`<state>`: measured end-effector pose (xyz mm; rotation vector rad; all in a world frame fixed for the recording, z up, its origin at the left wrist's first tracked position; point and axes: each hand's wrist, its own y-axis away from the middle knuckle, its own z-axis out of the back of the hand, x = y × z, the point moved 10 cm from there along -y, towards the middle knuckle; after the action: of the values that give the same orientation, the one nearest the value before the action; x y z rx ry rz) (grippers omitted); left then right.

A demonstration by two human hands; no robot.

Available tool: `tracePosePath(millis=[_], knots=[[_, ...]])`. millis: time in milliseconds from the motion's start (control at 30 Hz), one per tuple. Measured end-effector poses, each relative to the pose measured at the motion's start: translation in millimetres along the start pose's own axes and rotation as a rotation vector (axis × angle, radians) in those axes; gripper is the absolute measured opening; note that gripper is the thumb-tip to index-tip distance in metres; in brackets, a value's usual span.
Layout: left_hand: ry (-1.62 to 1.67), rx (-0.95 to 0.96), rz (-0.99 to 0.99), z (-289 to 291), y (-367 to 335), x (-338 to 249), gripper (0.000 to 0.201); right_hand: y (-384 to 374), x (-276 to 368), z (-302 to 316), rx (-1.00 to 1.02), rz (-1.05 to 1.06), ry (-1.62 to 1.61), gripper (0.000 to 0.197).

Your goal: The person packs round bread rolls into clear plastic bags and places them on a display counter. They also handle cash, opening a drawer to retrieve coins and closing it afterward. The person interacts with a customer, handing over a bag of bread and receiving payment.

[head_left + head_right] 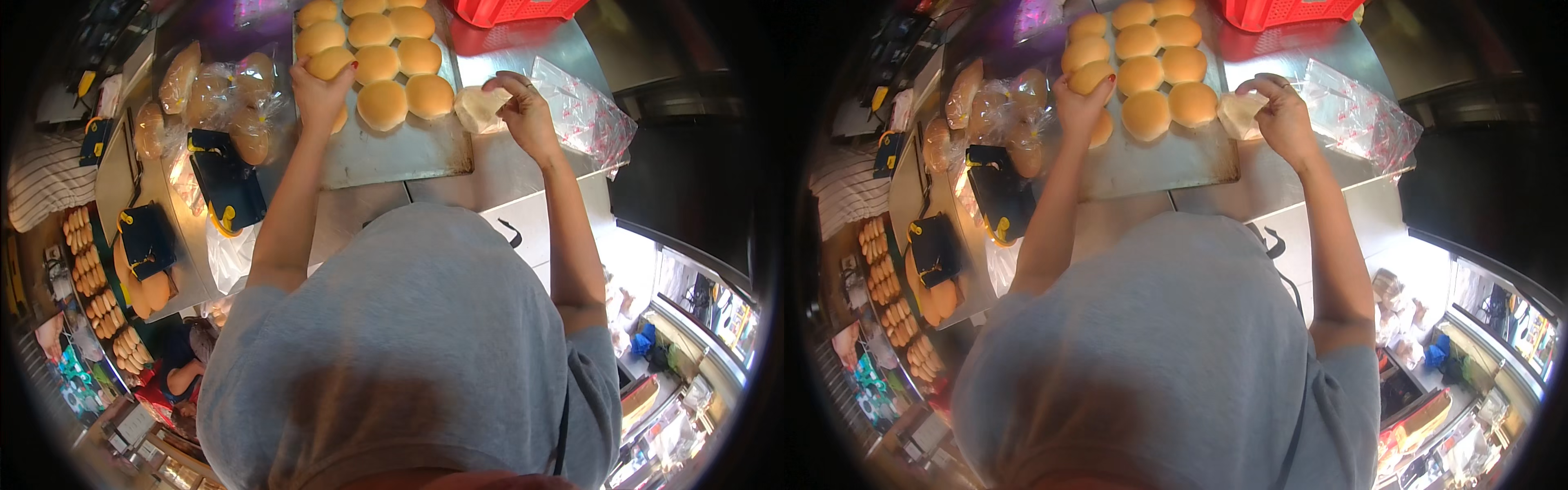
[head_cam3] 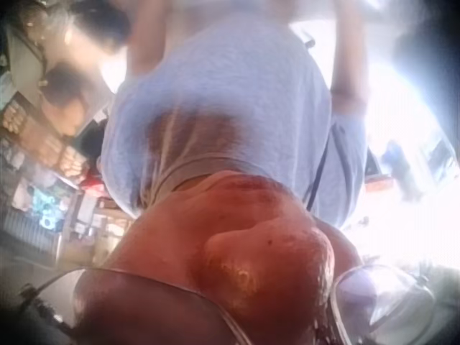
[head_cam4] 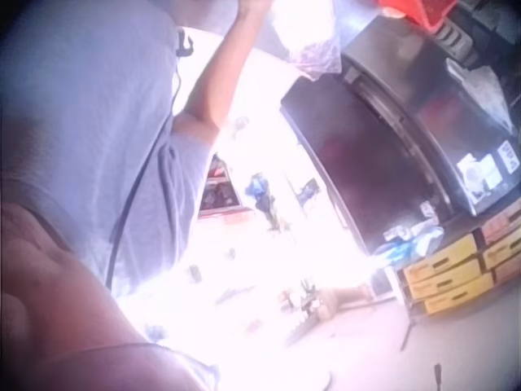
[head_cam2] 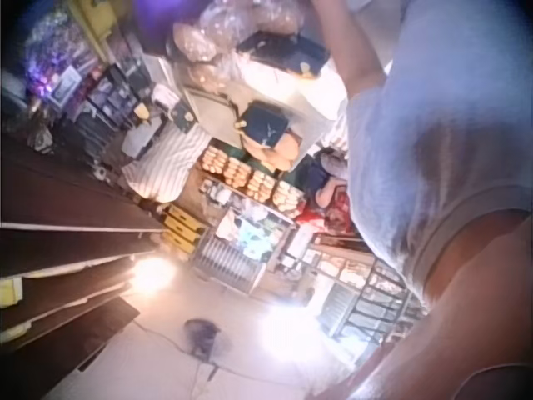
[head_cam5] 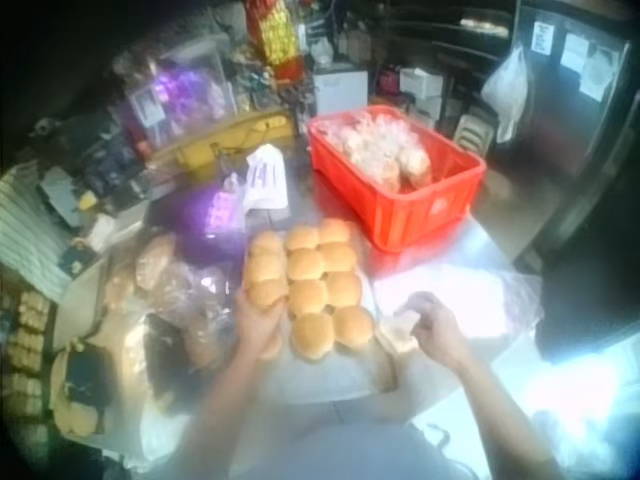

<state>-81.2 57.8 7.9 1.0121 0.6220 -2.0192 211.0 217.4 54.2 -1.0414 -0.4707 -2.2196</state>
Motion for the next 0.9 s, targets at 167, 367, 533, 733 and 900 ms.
tracePosePath(millis=[167,367,533,733,900], knots=[[-0.553,0.088,-0.431,-9,47,-71,0.073,15,-1,-6,-0.095,0.267,0.46,0.035],[-0.582,0.32,-0.762,-29,-38,-62,0.071,4,-2,22,-0.199,0.082,0.243,0.04],[-0.876,0.498,-0.616,-33,-66,-72,0.074,4,-4,32,-0.196,-0.157,0.004,0.049],[-0.372,0.702,-0.763,-67,-48,-55,0.072,-10,-11,16,-0.166,-0.01,0.096,0.05],[-0.147,0.615,-0.44,-42,8,-62,0.069,-13,6,7,-0.176,0.059,0.145,0.05]])
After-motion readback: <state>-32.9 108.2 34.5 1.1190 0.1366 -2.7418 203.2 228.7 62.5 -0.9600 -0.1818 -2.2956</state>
